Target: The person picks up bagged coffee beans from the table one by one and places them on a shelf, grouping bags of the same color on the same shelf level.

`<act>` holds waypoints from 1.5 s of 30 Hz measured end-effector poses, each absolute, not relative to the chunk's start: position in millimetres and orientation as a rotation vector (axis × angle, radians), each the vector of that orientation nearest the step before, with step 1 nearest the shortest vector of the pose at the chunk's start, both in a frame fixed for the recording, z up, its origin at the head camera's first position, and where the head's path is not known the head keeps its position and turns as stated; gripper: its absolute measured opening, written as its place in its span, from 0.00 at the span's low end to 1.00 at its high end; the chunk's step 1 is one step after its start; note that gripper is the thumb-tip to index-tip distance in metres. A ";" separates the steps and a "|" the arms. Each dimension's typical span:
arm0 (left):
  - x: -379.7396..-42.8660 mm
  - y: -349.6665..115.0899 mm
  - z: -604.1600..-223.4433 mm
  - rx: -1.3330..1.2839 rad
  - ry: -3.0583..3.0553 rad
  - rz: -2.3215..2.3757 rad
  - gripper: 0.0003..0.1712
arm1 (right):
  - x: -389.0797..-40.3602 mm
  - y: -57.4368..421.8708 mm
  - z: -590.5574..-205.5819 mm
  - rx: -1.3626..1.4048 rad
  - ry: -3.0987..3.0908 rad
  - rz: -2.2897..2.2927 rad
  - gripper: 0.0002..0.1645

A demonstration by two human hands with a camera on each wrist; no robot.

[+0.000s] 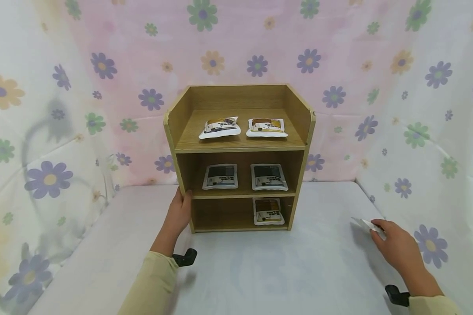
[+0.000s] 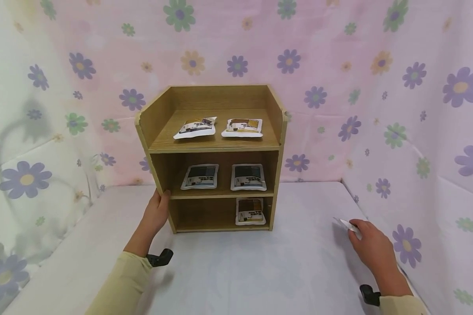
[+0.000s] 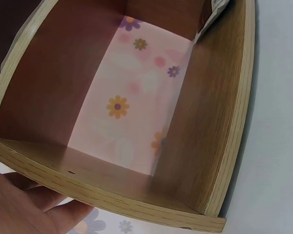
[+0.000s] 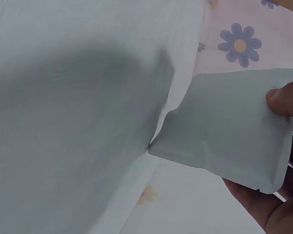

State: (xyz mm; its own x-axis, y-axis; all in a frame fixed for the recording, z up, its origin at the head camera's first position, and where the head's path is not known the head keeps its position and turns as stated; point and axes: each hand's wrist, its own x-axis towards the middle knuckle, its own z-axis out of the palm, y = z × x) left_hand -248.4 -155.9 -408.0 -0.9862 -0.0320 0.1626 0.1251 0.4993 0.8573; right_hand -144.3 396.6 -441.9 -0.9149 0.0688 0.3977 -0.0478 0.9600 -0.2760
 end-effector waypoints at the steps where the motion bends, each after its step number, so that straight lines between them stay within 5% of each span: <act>1: -248.3 -156.4 -408.1 -0.079 -2.582 -1.496 0.35 | -144.6 395.9 -441.2 -0.014 -2.699 0.393 0.22; 45: -247.1 -157.4 -408.1 -0.104 -2.558 -1.494 0.35 | -136.4 306.4 -403.9 0.204 -2.701 0.562 0.17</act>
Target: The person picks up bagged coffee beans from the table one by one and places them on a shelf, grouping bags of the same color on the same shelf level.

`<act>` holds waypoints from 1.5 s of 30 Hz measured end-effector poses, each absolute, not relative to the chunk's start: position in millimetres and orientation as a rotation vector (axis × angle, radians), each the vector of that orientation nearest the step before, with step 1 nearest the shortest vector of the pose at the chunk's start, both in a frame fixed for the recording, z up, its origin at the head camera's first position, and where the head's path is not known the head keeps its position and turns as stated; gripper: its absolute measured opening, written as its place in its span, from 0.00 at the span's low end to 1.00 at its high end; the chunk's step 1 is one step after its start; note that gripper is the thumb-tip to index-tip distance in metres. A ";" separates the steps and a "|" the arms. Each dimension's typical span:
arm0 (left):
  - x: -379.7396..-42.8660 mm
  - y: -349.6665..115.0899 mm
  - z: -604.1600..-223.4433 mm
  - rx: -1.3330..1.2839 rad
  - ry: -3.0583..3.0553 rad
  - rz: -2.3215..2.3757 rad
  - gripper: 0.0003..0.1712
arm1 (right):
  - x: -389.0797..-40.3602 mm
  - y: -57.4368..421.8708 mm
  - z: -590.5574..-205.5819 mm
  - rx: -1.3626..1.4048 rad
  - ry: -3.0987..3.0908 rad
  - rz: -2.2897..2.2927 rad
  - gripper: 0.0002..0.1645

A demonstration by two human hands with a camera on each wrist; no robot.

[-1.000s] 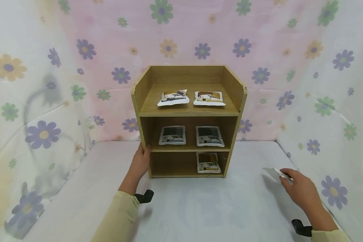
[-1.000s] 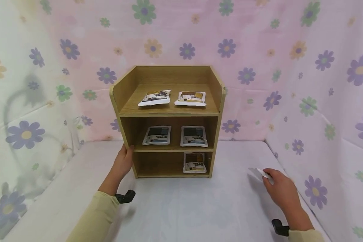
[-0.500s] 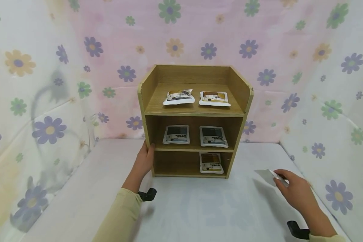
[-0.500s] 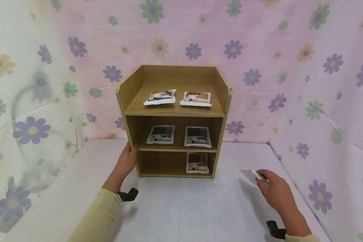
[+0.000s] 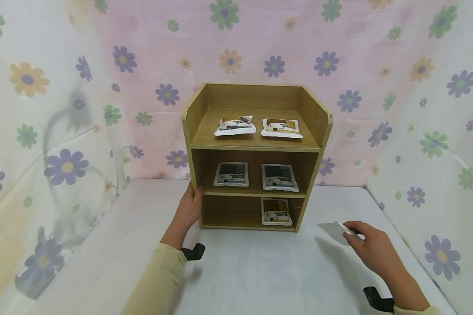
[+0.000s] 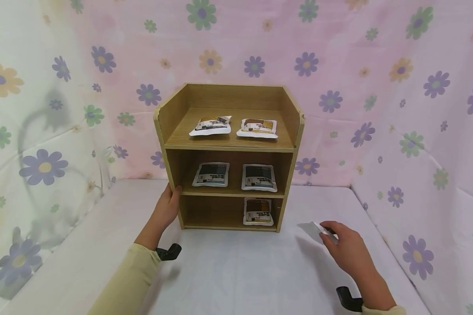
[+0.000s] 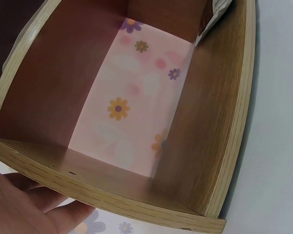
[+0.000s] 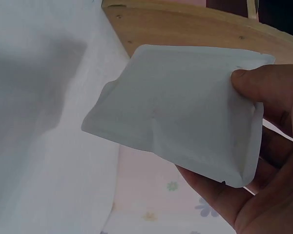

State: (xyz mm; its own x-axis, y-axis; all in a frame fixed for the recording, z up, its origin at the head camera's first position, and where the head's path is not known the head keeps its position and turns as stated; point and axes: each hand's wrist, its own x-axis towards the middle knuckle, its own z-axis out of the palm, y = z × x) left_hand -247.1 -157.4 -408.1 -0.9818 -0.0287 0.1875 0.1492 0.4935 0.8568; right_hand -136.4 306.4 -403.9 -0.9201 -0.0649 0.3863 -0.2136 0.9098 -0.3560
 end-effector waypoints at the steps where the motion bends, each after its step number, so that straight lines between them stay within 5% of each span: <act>1: -247.2 -157.5 -408.1 -0.106 -2.557 -1.493 0.35 | -136.5 304.0 -403.3 0.207 -2.709 0.571 0.17; 45: -245.1 -153.1 -408.5 -0.022 -2.544 -1.452 0.33 | -150.0 196.2 -400.0 0.476 -2.841 0.690 0.16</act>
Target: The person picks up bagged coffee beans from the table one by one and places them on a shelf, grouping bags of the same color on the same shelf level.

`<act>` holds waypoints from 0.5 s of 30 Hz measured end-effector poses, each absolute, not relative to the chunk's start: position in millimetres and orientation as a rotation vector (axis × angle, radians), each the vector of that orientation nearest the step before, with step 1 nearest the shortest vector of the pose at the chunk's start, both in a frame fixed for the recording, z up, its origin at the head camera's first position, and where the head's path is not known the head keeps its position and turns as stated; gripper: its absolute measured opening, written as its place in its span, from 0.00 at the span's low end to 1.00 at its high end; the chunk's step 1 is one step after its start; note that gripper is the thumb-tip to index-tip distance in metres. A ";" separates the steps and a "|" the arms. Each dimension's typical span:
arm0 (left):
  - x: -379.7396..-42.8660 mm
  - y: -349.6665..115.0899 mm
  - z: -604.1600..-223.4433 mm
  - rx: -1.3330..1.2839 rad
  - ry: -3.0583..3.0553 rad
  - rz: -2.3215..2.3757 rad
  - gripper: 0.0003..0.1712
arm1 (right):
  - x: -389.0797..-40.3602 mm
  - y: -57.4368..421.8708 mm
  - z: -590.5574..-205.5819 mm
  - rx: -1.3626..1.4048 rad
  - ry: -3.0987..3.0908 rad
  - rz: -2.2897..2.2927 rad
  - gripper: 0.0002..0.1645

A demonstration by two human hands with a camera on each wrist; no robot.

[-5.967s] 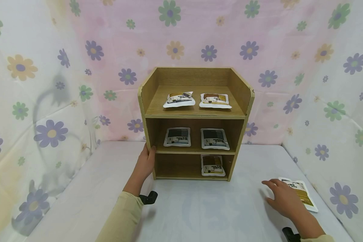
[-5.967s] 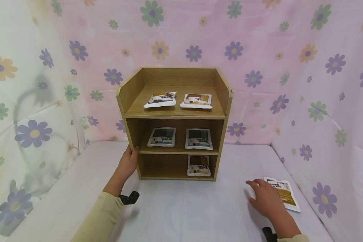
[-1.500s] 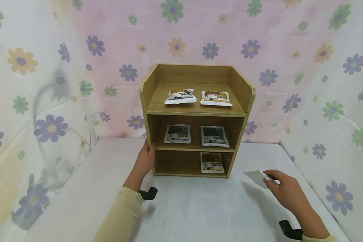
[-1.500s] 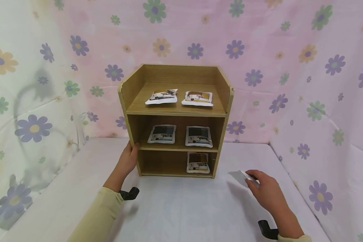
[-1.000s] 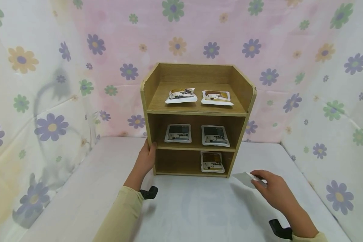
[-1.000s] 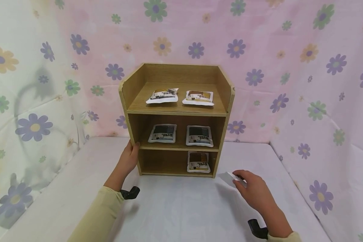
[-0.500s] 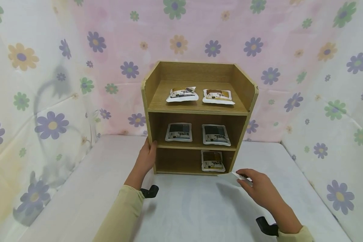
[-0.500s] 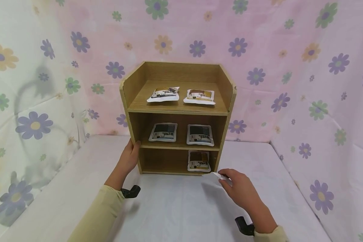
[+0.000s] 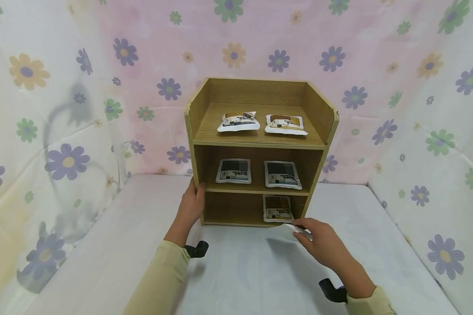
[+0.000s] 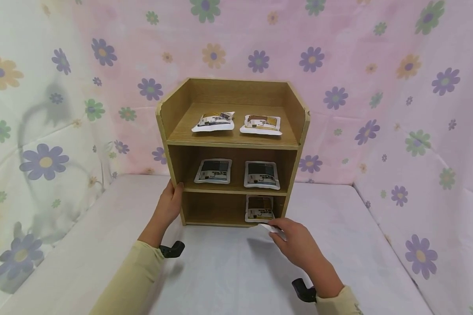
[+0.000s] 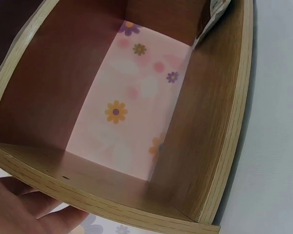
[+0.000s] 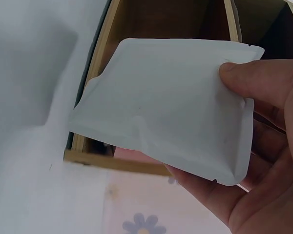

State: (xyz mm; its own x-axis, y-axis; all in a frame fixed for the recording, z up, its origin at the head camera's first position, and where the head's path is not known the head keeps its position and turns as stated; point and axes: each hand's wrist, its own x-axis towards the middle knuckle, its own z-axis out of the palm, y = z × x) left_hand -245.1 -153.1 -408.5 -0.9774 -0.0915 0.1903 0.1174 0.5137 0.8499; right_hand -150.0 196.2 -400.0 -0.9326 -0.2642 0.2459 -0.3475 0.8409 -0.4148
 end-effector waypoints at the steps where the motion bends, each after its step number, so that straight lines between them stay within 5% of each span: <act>1: -245.0 -153.3 -408.4 -0.024 -2.540 -1.452 0.33 | -150.7 193.8 -400.0 0.480 -2.838 0.696 0.16; 15: -243.4 -151.9 -408.1 -0.023 -2.510 -1.439 0.32 | -159.8 159.3 -408.9 0.557 -2.766 0.745 0.16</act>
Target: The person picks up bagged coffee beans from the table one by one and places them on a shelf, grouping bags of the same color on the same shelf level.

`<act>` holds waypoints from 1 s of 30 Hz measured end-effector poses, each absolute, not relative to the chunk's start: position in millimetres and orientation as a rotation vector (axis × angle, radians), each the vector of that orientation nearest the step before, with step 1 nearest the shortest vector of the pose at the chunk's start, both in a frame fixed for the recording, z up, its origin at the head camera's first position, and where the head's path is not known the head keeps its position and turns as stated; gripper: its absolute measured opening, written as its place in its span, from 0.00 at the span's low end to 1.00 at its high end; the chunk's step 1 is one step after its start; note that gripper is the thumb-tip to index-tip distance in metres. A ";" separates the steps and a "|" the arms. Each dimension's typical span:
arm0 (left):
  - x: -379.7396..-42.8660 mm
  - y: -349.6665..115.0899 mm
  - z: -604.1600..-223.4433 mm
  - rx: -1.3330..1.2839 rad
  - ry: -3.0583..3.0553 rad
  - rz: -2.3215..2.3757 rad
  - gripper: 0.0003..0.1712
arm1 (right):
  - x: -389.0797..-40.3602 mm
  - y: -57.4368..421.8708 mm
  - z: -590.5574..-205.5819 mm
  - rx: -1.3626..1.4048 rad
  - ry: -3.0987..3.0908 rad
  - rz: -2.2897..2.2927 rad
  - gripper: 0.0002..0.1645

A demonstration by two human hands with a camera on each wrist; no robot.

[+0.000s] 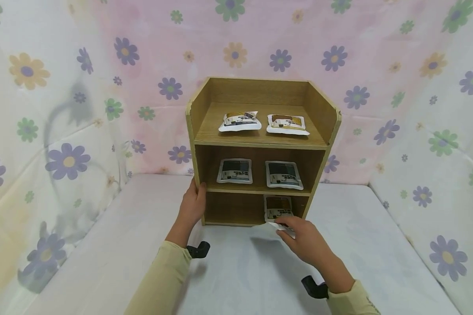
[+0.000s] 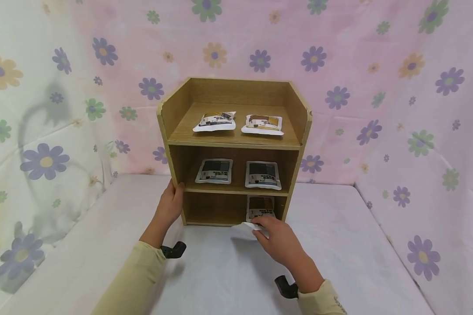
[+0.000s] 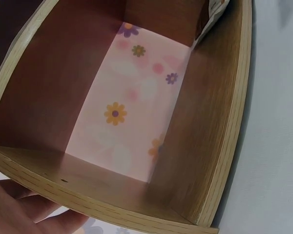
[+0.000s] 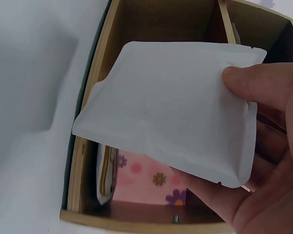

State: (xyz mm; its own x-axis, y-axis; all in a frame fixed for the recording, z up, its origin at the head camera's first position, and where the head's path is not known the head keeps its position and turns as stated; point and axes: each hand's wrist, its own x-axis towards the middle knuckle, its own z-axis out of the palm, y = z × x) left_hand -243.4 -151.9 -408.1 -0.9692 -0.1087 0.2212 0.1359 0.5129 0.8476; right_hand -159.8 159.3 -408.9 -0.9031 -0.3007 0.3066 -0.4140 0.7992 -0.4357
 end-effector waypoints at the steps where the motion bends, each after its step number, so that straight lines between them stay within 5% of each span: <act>1: -243.5 -151.6 -408.1 -0.022 -2.512 -1.439 0.33 | -160.3 157.2 -409.2 0.568 -2.754 0.748 0.16; 30: -243.5 -151.3 -407.7 -0.003 -2.536 -1.445 0.34 | -176.2 111.8 -413.7 0.734 -2.592 0.714 0.17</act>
State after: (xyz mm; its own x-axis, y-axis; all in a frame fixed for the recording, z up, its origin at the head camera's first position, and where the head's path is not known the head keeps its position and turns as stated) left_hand -243.5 -151.3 -407.7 -0.9752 -0.1077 0.1932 0.1114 0.5155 0.8496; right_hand -176.2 111.8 -413.7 -0.8034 -0.3861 0.4534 -0.5638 0.7383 -0.3702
